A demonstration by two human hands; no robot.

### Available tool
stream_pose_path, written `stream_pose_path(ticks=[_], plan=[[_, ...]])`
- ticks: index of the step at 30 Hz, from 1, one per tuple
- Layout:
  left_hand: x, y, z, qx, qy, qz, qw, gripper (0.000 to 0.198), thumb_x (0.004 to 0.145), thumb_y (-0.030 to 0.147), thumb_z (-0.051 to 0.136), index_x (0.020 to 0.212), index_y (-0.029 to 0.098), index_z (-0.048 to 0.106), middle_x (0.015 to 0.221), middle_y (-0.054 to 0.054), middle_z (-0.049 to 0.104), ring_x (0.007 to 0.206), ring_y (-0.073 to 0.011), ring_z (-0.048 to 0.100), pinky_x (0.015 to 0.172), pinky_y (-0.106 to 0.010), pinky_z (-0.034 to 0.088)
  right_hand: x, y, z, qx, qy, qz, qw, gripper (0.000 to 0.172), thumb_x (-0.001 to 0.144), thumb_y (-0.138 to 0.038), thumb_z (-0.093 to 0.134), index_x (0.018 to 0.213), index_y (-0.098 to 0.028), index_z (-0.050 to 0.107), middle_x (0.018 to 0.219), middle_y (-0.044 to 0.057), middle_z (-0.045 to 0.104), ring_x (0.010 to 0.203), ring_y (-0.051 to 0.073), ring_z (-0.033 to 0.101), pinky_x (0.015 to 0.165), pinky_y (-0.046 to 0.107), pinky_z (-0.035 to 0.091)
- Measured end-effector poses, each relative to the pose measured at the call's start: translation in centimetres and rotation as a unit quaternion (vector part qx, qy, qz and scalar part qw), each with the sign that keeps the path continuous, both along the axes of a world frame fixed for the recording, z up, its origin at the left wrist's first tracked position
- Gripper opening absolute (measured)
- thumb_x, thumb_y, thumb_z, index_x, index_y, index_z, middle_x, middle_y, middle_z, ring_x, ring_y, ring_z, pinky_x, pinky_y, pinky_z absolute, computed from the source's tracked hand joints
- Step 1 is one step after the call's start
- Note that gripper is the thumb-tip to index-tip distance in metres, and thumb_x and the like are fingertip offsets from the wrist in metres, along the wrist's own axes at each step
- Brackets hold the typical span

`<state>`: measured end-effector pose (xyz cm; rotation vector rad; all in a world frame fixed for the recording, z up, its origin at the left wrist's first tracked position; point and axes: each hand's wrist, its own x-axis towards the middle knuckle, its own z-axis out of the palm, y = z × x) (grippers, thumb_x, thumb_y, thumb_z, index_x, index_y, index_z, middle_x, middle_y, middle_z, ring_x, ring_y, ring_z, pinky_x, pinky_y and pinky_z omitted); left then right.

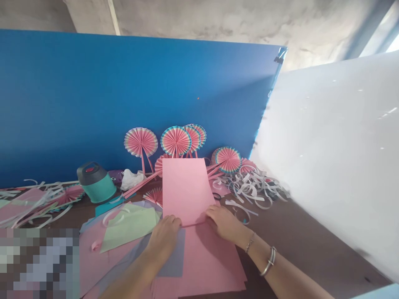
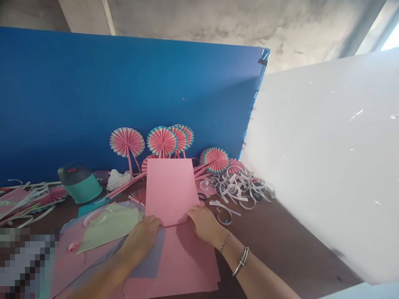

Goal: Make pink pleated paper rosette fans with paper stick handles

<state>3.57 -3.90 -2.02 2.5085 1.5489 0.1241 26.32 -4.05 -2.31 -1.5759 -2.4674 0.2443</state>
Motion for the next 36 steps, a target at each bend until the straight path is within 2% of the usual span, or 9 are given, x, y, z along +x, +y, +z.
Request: stream_pose_path(ticks=[4, 9, 13, 18, 26, 31, 36], plan=[[-0.2, 0.6, -0.5, -0.005, -0.045, 0.017, 0.999, 0.031, 0.090, 0.011, 0.030, 0.093, 0.019, 0.059, 0.091, -0.004, 0.062, 0.091, -0.0185, 0.056, 0.080, -0.030, 0.039, 0.2, 0.4, -0.3, -0.007, 0.057, -0.007, 0.998, 0.019, 0.084, -0.008, 0.043, 0.087, -0.016, 0.060, 0.089, 0.005, 0.064, 0.084, 0.017, 0.056, 0.073, 0.027, 0.037], [0.0, 1.0, -0.6, 0.030, -0.006, -0.016, 0.999, 0.029, 0.087, 0.007, 0.035, 0.085, 0.016, 0.062, 0.092, -0.006, 0.061, 0.090, -0.0197, 0.054, 0.080, -0.032, 0.039, -0.5, 0.1, 0.3, 0.043, -0.038, -0.024, 0.998, 0.020, 0.086, -0.010, 0.043, 0.081, -0.015, 0.062, 0.091, 0.007, 0.061, 0.086, 0.019, 0.052, 0.076, 0.031, 0.035], [0.3, 0.4, 0.0, 0.037, 0.067, -0.053, 0.996, 0.029, 0.082, 0.002, 0.037, 0.087, 0.014, 0.063, 0.093, -0.009, 0.060, 0.094, -0.0235, 0.052, 0.083, -0.036, 0.039, -1.4, -0.4, 0.6, 0.072, -0.134, 0.014, 0.988, 0.015, 0.080, -0.008, 0.050, 0.079, -0.014, 0.064, 0.090, 0.008, 0.059, 0.090, 0.022, 0.049, 0.077, 0.034, 0.033], [0.8, -0.8, 1.1, 0.023, 0.097, -0.049, 0.994, 0.032, 0.079, -0.002, 0.034, 0.085, 0.013, 0.062, 0.097, -0.010, 0.059, 0.096, -0.0251, 0.051, 0.081, -0.038, 0.041, -1.9, -0.7, 0.4, 0.083, -0.172, 0.041, 0.981, 0.015, 0.080, -0.011, 0.054, 0.070, -0.015, 0.064, 0.083, 0.009, 0.058, 0.088, 0.023, 0.049, 0.071, 0.035, 0.032], [1.3, -1.5, 2.4, -0.024, 0.132, -0.027, 0.991, 0.042, 0.069, -0.012, 0.033, 0.089, 0.014, 0.059, 0.097, -0.010, 0.060, 0.092, -0.0228, 0.055, 0.072, -0.033, 0.044, -2.3, -0.9, 1.0, 0.026, -0.191, 0.003, 0.981, 0.018, 0.079, -0.005, 0.050, 0.083, -0.013, 0.066, 0.085, 0.011, 0.063, 0.084, 0.021, 0.055, 0.071, 0.032, 0.035], [1.0, -1.3, 2.0, -0.015, 0.131, -0.033, 0.991, 0.042, 0.068, -0.012, 0.035, 0.093, 0.014, 0.057, 0.100, -0.010, 0.059, 0.095, -0.0229, 0.055, 0.072, -0.032, 0.045, -2.3, -1.0, 1.6, 0.011, -0.184, -0.002, 0.983, 0.017, 0.079, -0.008, 0.050, 0.087, -0.012, 0.064, 0.090, 0.012, 0.063, 0.086, 0.021, 0.057, 0.072, 0.031, 0.036], [0.3, -0.8, 0.9, -0.006, 0.083, -0.015, 0.996, 0.037, 0.079, -0.003, 0.030, 0.092, 0.018, 0.058, 0.097, -0.007, 0.059, 0.097, -0.0216, 0.055, 0.072, -0.032, 0.043, -1.6, -1.0, 1.8, 0.005, -0.144, 0.009, 0.990, 0.017, 0.080, -0.008, 0.048, 0.089, -0.013, 0.061, 0.092, 0.010, 0.063, 0.087, 0.020, 0.057, 0.073, 0.030, 0.035]])
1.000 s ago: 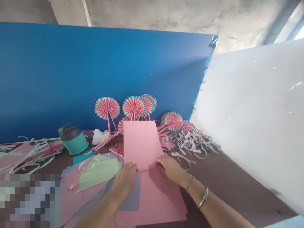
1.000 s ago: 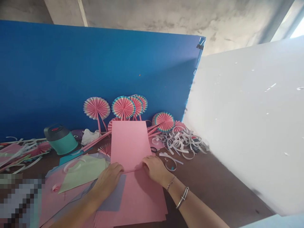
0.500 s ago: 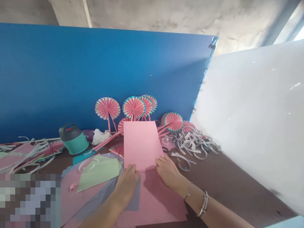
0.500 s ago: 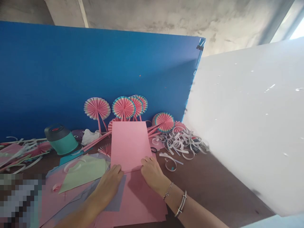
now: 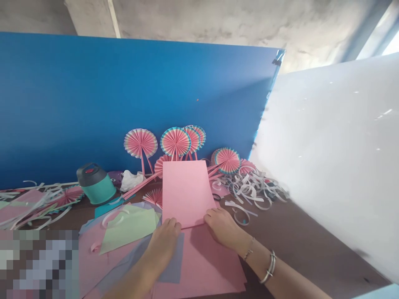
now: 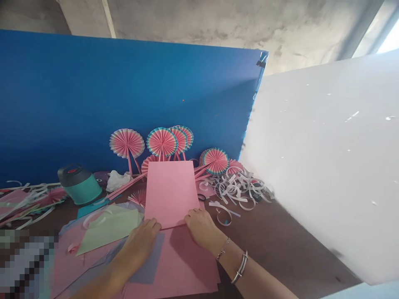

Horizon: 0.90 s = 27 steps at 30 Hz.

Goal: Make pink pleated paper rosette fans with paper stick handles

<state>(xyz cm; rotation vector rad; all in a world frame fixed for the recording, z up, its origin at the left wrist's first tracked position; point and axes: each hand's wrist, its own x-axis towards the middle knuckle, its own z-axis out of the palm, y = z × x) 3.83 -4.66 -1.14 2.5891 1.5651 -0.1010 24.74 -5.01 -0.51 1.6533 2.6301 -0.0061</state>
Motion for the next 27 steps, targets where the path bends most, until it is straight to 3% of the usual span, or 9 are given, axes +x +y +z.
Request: stream_pose_path(ticks=[7, 13, 21, 27], plan=[[-0.6, 1.1, -0.7, 0.010, -0.046, 0.020, 0.999, 0.035, 0.084, 0.004, 0.031, 0.088, 0.019, 0.062, 0.093, -0.005, 0.059, 0.092, -0.0191, 0.055, 0.071, -0.029, 0.040, 0.6, 0.5, -0.6, 0.002, 0.062, 0.000, 0.998, 0.021, 0.082, -0.006, 0.044, 0.092, -0.016, 0.059, 0.092, 0.006, 0.063, 0.086, 0.018, 0.056, 0.073, 0.028, 0.034], [-0.4, 1.4, -0.9, 0.019, -0.026, 0.006, 0.999, 0.033, 0.086, 0.005, 0.033, 0.086, 0.018, 0.063, 0.093, -0.006, 0.059, 0.093, -0.0189, 0.054, 0.073, -0.029, 0.040, 0.3, 0.6, -0.4, 0.020, 0.026, -0.006, 0.999, 0.022, 0.083, -0.004, 0.043, 0.086, -0.014, 0.063, 0.095, 0.009, 0.060, 0.092, 0.020, 0.052, 0.076, 0.031, 0.035], [0.2, 0.3, 0.0, 0.011, 0.034, -0.016, 0.999, 0.041, 0.080, -0.003, 0.032, 0.105, 0.016, 0.058, 0.101, -0.009, 0.060, 0.098, -0.0229, 0.055, 0.077, -0.034, 0.044, -0.4, 0.4, -1.0, 0.040, -0.010, 0.019, 0.999, 0.015, 0.083, -0.011, 0.049, 0.085, -0.013, 0.063, 0.088, 0.009, 0.062, 0.084, 0.021, 0.056, 0.070, 0.032, 0.036], [0.3, 0.1, 0.6, 0.010, 0.052, -0.027, 0.998, 0.037, 0.079, -0.003, 0.035, 0.101, 0.017, 0.058, 0.104, -0.008, 0.060, 0.097, -0.0232, 0.055, 0.076, -0.033, 0.044, -0.6, 0.5, -1.0, 0.035, -0.026, 0.029, 0.999, 0.015, 0.083, -0.008, 0.049, 0.087, -0.012, 0.063, 0.089, 0.010, 0.064, 0.085, 0.021, 0.058, 0.069, 0.032, 0.037]])
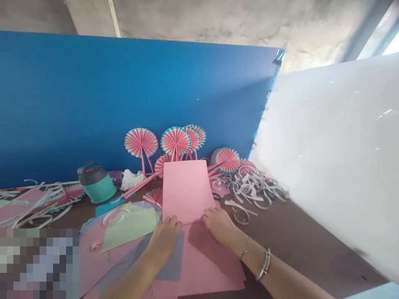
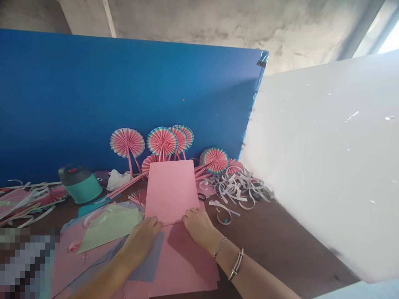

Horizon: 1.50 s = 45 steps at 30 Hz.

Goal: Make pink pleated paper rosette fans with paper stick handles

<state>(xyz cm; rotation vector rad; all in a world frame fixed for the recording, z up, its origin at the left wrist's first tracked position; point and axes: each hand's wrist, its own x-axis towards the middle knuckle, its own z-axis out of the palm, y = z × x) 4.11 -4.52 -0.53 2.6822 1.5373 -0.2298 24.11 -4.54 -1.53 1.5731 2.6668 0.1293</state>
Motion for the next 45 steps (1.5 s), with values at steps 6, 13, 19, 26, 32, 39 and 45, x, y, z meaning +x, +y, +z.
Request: stream_pose_path(ticks=[6, 13, 19, 26, 32, 39, 45], plan=[[0.1, 0.1, -0.2, -0.007, -0.014, 0.001, 1.000, 0.039, 0.078, -0.005, 0.031, 0.096, 0.015, 0.059, 0.103, -0.010, 0.059, 0.099, -0.0241, 0.054, 0.079, -0.035, 0.043, 0.0, -0.2, 0.2, -0.002, 0.011, -0.002, 1.000, 0.017, 0.081, -0.006, 0.048, 0.088, -0.013, 0.062, 0.093, 0.010, 0.061, 0.088, 0.021, 0.055, 0.071, 0.032, 0.036], [-0.6, 1.1, -1.2, 0.012, -0.069, 0.019, 0.997, 0.035, 0.083, 0.001, 0.032, 0.100, 0.017, 0.057, 0.099, -0.007, 0.061, 0.097, -0.0209, 0.054, 0.080, -0.032, 0.041, 0.7, 0.2, -0.1, -0.022, 0.087, -0.031, 0.995, 0.025, 0.078, -0.004, 0.047, 0.095, -0.016, 0.060, 0.098, 0.006, 0.061, 0.092, 0.018, 0.053, 0.074, 0.028, 0.034], [-0.5, 1.8, -1.3, 0.016, -0.075, 0.015, 0.997, 0.033, 0.085, 0.003, 0.031, 0.094, 0.018, 0.059, 0.097, -0.006, 0.060, 0.094, -0.0193, 0.053, 0.077, -0.031, 0.041, 0.7, 0.5, -0.3, -0.008, 0.088, -0.039, 0.995, 0.022, 0.082, -0.004, 0.044, 0.090, -0.015, 0.061, 0.097, 0.006, 0.060, 0.092, 0.018, 0.052, 0.075, 0.029, 0.033], [-0.3, 1.5, -1.4, 0.035, -0.044, -0.020, 0.998, 0.028, 0.081, 0.003, 0.037, 0.088, 0.015, 0.061, 0.095, -0.010, 0.060, 0.094, -0.0239, 0.052, 0.081, -0.036, 0.041, 0.3, 0.4, 0.1, 0.012, 0.024, 0.000, 1.000, 0.013, 0.081, -0.009, 0.050, 0.084, -0.013, 0.063, 0.094, 0.009, 0.059, 0.091, 0.021, 0.051, 0.074, 0.033, 0.033], [0.1, 1.1, -1.4, 0.039, 0.001, -0.044, 0.998, 0.055, 0.080, -0.003, 0.036, 0.127, 0.022, 0.047, 0.101, -0.010, 0.059, 0.095, -0.0238, 0.055, 0.071, -0.031, 0.045, -0.6, 0.0, -0.3, 0.037, -0.023, 0.033, 0.999, 0.032, 0.086, -0.009, 0.048, 0.117, -0.017, 0.053, 0.092, 0.009, 0.061, 0.084, 0.021, 0.054, 0.066, 0.034, 0.033], [0.8, 0.2, -1.9, 0.055, 0.017, -0.029, 0.998, 0.057, 0.080, -0.003, 0.041, 0.132, 0.021, 0.043, 0.102, -0.013, 0.058, 0.095, -0.0258, 0.056, 0.068, -0.031, 0.047, -1.6, -1.0, -1.3, 0.041, -0.049, -0.009, 0.998, 0.045, 0.083, -0.008, 0.051, 0.126, -0.022, 0.049, 0.100, 0.010, 0.059, 0.085, 0.024, 0.055, 0.066, 0.037, 0.036], [0.9, -0.3, -1.4, 0.052, 0.035, 0.027, 0.998, 0.044, 0.076, -0.008, 0.040, 0.113, 0.010, 0.057, 0.101, -0.015, 0.059, 0.097, -0.0276, 0.056, 0.073, -0.036, 0.049, -1.6, -1.3, -0.4, -0.005, -0.027, -0.089, 0.996, 0.023, 0.082, -0.003, 0.049, 0.095, -0.013, 0.066, 0.095, 0.013, 0.062, 0.089, 0.025, 0.057, 0.071, 0.037, 0.036]])
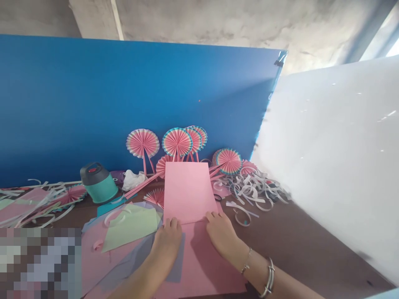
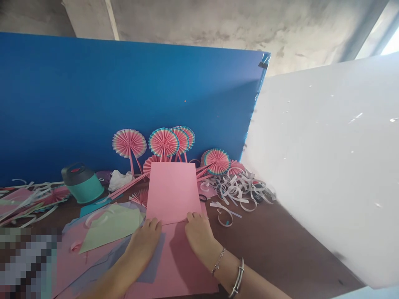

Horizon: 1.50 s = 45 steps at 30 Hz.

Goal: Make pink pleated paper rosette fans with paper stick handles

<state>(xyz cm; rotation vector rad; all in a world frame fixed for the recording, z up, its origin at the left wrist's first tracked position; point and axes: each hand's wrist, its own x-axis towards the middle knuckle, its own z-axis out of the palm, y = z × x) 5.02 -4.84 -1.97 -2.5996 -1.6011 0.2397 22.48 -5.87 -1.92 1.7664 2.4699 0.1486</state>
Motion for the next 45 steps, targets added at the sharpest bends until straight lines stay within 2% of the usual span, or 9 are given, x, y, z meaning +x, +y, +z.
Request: stream_pose_path(ticks=[13, 24, 31, 33, 37, 39, 41, 43, 45], plan=[[-0.9, 0.3, 1.2, -0.018, -0.031, 0.028, 0.999, 0.042, 0.071, -0.014, 0.036, 0.092, 0.011, 0.063, 0.099, -0.014, 0.061, 0.094, -0.0273, 0.059, 0.069, -0.035, 0.048, 1.1, 1.1, 1.4, 0.007, 0.011, 0.005, 1.000, 0.025, 0.082, 0.000, 0.045, 0.091, -0.013, 0.065, 0.094, 0.011, 0.064, 0.091, 0.023, 0.058, 0.078, 0.036, 0.035], [-2.1, 1.7, 0.4, -0.024, -0.048, 0.013, 0.998, 0.037, 0.081, -0.002, 0.031, 0.090, 0.014, 0.063, 0.094, -0.011, 0.063, 0.093, -0.0248, 0.060, 0.072, -0.035, 0.047, 2.3, 2.0, -0.2, 0.050, 0.069, 0.039, 0.996, 0.013, 0.079, -0.010, 0.053, 0.086, -0.014, 0.064, 0.091, 0.010, 0.063, 0.090, 0.022, 0.054, 0.082, 0.034, 0.034], [-3.6, 2.8, -0.3, 0.016, -0.156, 0.042, 0.987, 0.027, 0.088, 0.012, 0.032, 0.081, 0.019, 0.057, 0.087, -0.007, 0.062, 0.091, -0.0225, 0.059, 0.075, -0.034, 0.045, 4.0, 2.8, -1.0, 0.112, 0.193, 0.058, 0.973, 0.019, 0.080, -0.004, 0.046, 0.087, -0.016, 0.059, 0.091, 0.007, 0.060, 0.088, 0.021, 0.052, 0.077, 0.031, 0.037], [-4.0, 2.9, -0.1, 0.105, -0.267, 0.055, 0.956, 0.021, 0.090, 0.022, 0.033, 0.086, 0.020, 0.054, 0.088, -0.006, 0.060, 0.090, -0.0219, 0.058, 0.075, -0.033, 0.044, 4.5, 3.1, -0.9, 0.159, 0.275, 0.066, 0.946, 0.019, 0.087, -0.008, 0.041, 0.085, -0.017, 0.058, 0.086, 0.006, 0.058, 0.083, 0.019, 0.052, 0.074, 0.030, 0.038], [-4.0, 2.5, 0.5, 0.282, -0.508, 0.073, 0.810, 0.014, 0.084, 0.035, 0.048, 0.082, 0.021, 0.046, 0.084, -0.004, 0.053, 0.079, -0.0191, 0.052, 0.073, -0.033, 0.044, 4.7, 3.3, -0.5, 0.242, 0.380, 0.072, 0.890, 0.021, 0.092, -0.014, 0.037, 0.087, -0.018, 0.056, 0.082, 0.006, 0.058, 0.078, 0.018, 0.053, 0.071, 0.029, 0.041], [-3.6, 2.2, 0.6, 0.199, -0.590, 0.081, 0.779, 0.024, 0.082, 0.041, 0.052, 0.071, 0.021, 0.045, 0.070, 0.000, 0.049, 0.066, -0.0155, 0.049, 0.065, -0.029, 0.043, 4.4, 3.0, -0.4, 0.271, 0.382, 0.090, 0.879, 0.020, 0.092, -0.015, 0.038, 0.090, -0.018, 0.057, 0.084, 0.006, 0.059, 0.080, 0.019, 0.053, 0.073, 0.030, 0.041], [-3.0, 2.0, 0.5, -0.003, -0.644, 0.096, 0.759, 0.035, 0.081, 0.050, 0.050, 0.063, 0.020, 0.047, 0.059, 0.002, 0.048, 0.054, -0.0123, 0.045, 0.052, -0.025, 0.039, 4.0, 2.6, -0.4, 0.286, 0.357, 0.123, 0.881, 0.020, 0.092, -0.015, 0.038, 0.094, -0.018, 0.058, 0.087, 0.007, 0.059, 0.082, 0.019, 0.053, 0.075, 0.032, 0.041], [-2.3, 2.0, 0.2, -0.194, -0.677, 0.135, 0.697, 0.045, 0.078, 0.060, 0.048, 0.067, 0.017, 0.055, 0.055, 0.000, 0.053, 0.046, -0.0108, 0.046, 0.042, -0.022, 0.034, 3.4, 2.2, -0.3, 0.287, 0.322, 0.162, 0.888, 0.023, 0.091, -0.013, 0.037, 0.097, -0.018, 0.059, 0.088, 0.008, 0.059, 0.083, 0.020, 0.051, 0.075, 0.032, 0.041], [-1.7, 2.0, 0.0, -0.280, -0.709, 0.201, 0.615, 0.052, 0.077, 0.063, 0.047, 0.078, 0.013, 0.060, 0.061, -0.004, 0.062, 0.045, -0.0113, 0.052, 0.039, -0.021, 0.034, 2.9, 1.8, -0.2, 0.279, 0.293, 0.192, 0.894, 0.025, 0.090, -0.010, 0.036, 0.098, -0.017, 0.059, 0.086, 0.008, 0.058, 0.082, 0.020, 0.050, 0.073, 0.032, 0.040]])
